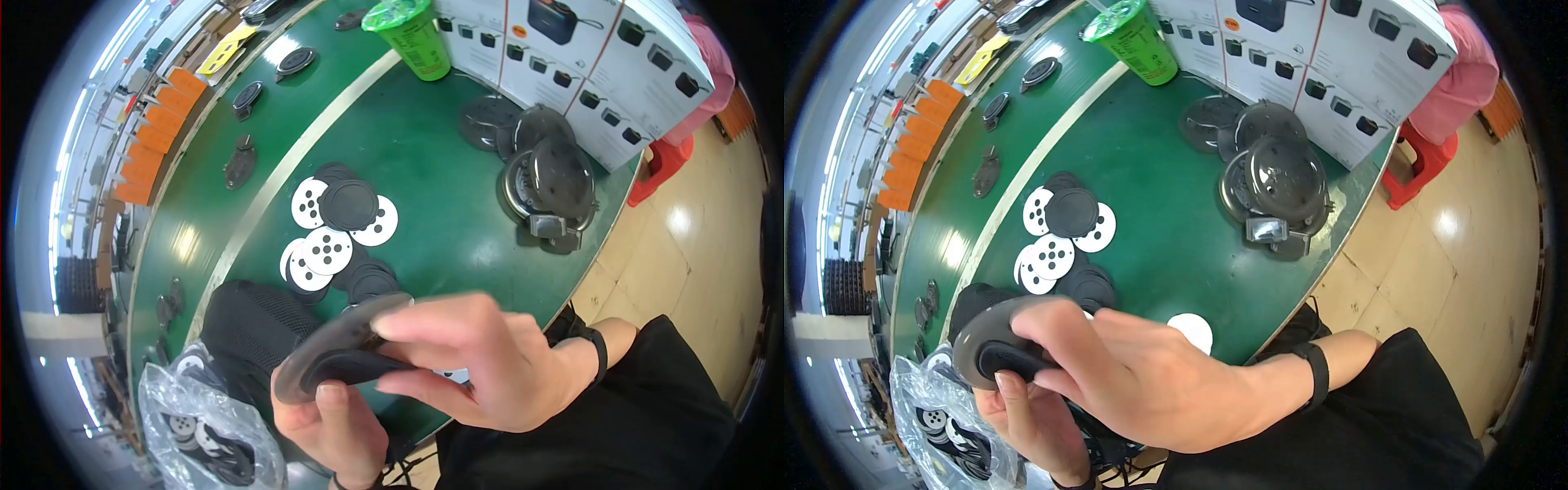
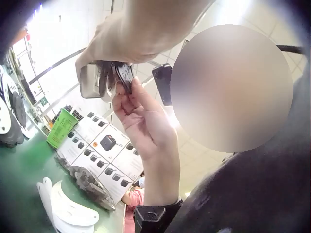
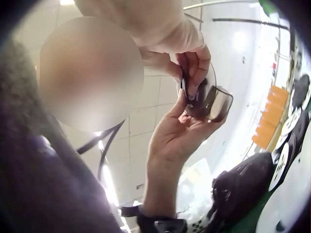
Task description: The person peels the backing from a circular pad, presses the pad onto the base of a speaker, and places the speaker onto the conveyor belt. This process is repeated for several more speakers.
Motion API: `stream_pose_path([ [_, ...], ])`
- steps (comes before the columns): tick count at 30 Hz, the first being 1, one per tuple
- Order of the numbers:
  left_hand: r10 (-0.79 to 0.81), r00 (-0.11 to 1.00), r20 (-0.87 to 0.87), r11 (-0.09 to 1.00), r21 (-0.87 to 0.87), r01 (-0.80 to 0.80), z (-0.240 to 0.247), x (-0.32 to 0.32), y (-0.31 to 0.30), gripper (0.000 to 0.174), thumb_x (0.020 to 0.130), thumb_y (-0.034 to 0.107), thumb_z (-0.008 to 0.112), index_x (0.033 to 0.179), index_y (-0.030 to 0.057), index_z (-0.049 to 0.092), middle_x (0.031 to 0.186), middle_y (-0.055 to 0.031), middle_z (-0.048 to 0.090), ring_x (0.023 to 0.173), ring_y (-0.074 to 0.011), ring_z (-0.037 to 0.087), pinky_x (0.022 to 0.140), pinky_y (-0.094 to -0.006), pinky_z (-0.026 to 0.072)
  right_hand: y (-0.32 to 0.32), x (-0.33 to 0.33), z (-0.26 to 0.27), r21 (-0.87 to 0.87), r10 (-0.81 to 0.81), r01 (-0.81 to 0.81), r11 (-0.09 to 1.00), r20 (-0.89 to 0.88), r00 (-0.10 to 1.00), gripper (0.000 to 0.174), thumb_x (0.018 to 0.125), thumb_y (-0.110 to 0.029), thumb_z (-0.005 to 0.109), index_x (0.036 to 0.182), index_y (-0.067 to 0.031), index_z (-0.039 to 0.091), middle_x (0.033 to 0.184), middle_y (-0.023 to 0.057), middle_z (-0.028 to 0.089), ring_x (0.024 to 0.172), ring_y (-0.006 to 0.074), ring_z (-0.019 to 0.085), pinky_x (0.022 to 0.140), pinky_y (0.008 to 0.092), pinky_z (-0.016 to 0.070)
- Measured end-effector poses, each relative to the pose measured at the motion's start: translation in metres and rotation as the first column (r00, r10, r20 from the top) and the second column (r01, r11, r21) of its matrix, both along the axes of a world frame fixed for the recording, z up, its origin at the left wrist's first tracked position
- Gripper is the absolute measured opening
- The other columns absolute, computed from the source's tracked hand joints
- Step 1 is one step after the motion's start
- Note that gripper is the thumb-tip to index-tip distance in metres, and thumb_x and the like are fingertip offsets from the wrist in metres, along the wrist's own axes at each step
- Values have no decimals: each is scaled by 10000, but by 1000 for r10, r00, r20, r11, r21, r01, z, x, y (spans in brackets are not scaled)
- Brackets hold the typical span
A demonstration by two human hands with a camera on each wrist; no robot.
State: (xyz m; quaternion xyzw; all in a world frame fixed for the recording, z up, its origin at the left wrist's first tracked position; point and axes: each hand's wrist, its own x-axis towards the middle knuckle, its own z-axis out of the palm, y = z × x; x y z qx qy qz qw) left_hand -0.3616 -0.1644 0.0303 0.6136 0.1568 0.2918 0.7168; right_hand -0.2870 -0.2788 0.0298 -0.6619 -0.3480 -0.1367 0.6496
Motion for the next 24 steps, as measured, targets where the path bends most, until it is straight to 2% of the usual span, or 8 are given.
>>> stream_pose_path([
  [3,3,1000,-15,1000,1,-3,-4,2,0,416,790,179,629,1071,-89,480,997,-160,569,914,-228,563,832,-331,434,-5,4,12,-194,-27,14,981,-64,998,371,673,-62,749,942,-5,499,727,79,592,583,170,616,514,223,464],
  [6,83,995,-47,994,76,-80,-5,8,-7,453,790,175,619,1106,-92,434,1022,-170,551,934,-230,550,830,-332,433,-3,5,26,-415,-118,82,906,-61,991,331,670,-97,735,856,-33,468,602,32,531,485,162,567,421,260,422],
  [10,17,999,-33,995,97,-14,-13,1,-6,486,794,183,610,1129,-95,396,1034,-169,536,933,-220,538,832,-322,425,-5,7,41,-642,-207,190,743,50,977,286,660,-172,701,766,-50,464,469,-3,431,409,143,496,372,261,389],
  [14,-34,969,-243,974,208,86,-4,-6,-7,520,808,216,593,1148,-101,360,1048,-168,519,914,-195,526,822,-305,414,1,8,38,-532,-262,318,785,180,948,240,607,-177,665,661,-61,462,419,-14,322,360,132,380,368,236,313],
  [17,-26,990,-141,946,315,69,-6,2,-7,541,806,238,591,1154,-106,361,1042,-175,532,919,-202,537,823,-307,419,-6,15,37,-610,-192,351,710,312,930,224,588,-167,659,631,-73,460,427,-17,292,389,127,345,428,225,296],
  [18,2,994,-106,954,298,29,0,8,-10,560,799,265,593,1150,-114,379,1043,-193,545,918,-225,559,818,-319,437,-10,21,36,-634,-117,305,711,320,940,230,598,-173,669,644,-77,465,433,-18,295,406,127,347,451,226,298],
  [21,98,995,-20,975,202,-92,7,5,-20,360,800,89,577,1120,-31,467,1065,-196,564,953,-278,576,921,-419,387,-15,24,29,-659,12,174,731,267,964,261,619,-203,703,696,-84,484,463,-26,329,458,126,380,510,230,319],
  [24,80,996,-36,989,129,-75,7,0,-17,449,814,111,546,1198,-62,394,1118,-186,517,984,-256,536,863,-371,430,-24,27,30,-660,69,29,751,121,990,277,648,-231,717,746,-93,497,500,-33,382,479,137,409,508,240,330],
])
